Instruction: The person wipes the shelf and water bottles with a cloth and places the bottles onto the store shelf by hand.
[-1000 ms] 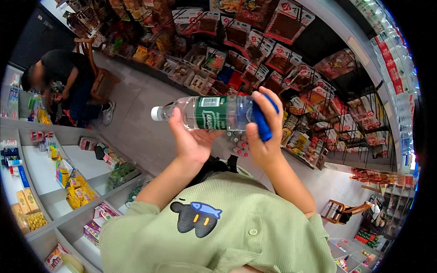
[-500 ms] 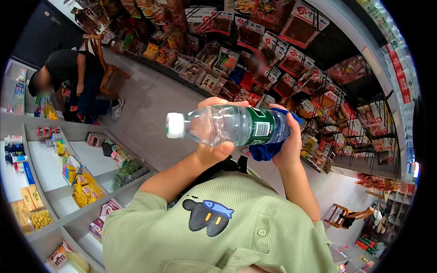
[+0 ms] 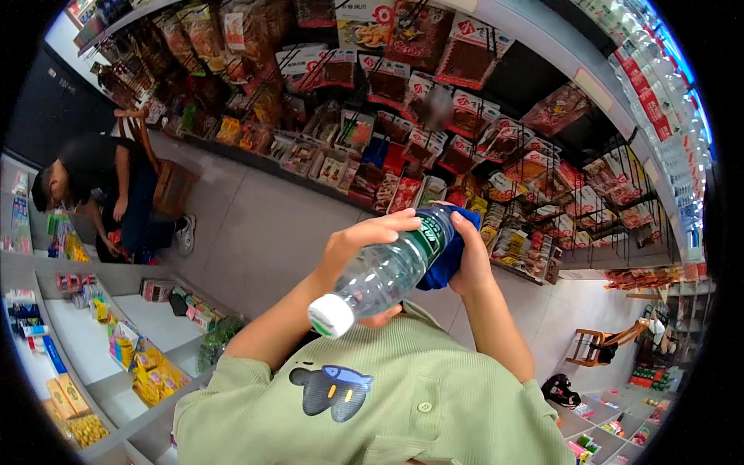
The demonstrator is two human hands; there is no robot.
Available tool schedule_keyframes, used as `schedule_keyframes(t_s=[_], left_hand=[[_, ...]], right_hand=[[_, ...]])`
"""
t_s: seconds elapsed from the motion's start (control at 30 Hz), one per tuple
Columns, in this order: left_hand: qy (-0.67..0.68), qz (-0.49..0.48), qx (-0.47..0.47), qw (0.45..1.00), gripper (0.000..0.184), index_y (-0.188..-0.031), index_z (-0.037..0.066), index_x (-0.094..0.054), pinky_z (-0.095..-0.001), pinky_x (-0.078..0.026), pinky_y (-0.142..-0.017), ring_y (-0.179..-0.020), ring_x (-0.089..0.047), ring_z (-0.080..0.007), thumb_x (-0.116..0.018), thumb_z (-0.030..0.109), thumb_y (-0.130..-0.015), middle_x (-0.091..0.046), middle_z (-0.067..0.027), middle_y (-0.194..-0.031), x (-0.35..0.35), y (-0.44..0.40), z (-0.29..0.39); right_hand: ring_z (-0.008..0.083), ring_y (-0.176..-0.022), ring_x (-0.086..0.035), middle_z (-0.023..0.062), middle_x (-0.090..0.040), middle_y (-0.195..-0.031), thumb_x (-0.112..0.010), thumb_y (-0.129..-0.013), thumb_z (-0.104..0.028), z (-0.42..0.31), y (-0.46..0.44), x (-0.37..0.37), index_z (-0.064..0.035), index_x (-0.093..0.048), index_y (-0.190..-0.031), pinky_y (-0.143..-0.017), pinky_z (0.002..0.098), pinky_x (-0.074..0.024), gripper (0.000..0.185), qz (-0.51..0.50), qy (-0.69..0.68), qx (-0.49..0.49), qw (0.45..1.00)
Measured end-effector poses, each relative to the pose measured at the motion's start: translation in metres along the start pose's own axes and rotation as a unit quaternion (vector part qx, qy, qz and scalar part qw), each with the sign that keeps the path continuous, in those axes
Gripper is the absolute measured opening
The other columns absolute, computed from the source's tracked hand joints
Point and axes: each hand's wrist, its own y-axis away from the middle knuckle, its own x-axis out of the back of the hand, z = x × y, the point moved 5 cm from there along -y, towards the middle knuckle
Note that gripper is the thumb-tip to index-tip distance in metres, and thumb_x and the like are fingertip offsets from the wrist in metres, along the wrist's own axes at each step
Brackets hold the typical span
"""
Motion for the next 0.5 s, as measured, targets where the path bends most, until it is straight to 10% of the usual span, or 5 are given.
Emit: schedule_keyframes(t_s=[0.27,0.5], left_hand=[[0.151,-0.083,0.061,0.983,0.070,-0.123,0.004,-0.038,-0.0558,-0.028,-0.109,-0.127,-0.043,-0.0414,-0.078,0.025,-0.069,-0.046,-0.0305,-0.129,0.013,-0.011,0.001],[0.164,0.113,0.117,0.973,0.094,-0.137,0.010,-0.019,-0.0487,-0.035,-0.106,-0.133,-0.035,-0.0362,-0.081,0.037,-0.071,-0.027,-0.0247,-0.145,0.021,0.010,-0.022]], right_hand=[[0.0236,-0.098,-0.063,0.0104,-0.060,-0.111,-0.067,-0.082,-0.044,0.014,0.007,-0.017,-0.0068,-0.052,-0.124,-0.085,0.0383,-0.0529,0.058,-0.074,-0.078,-0.014,0.994],[0.0246,-0.092,-0.063,0.0097,-0.063,-0.102,-0.061,-0.086,-0.033,0.026,0.000,-0.025,-0.0094,-0.054,-0.108,-0.082,0.0391,-0.0520,0.032,-0.080,-0.201,0.010,0.976]])
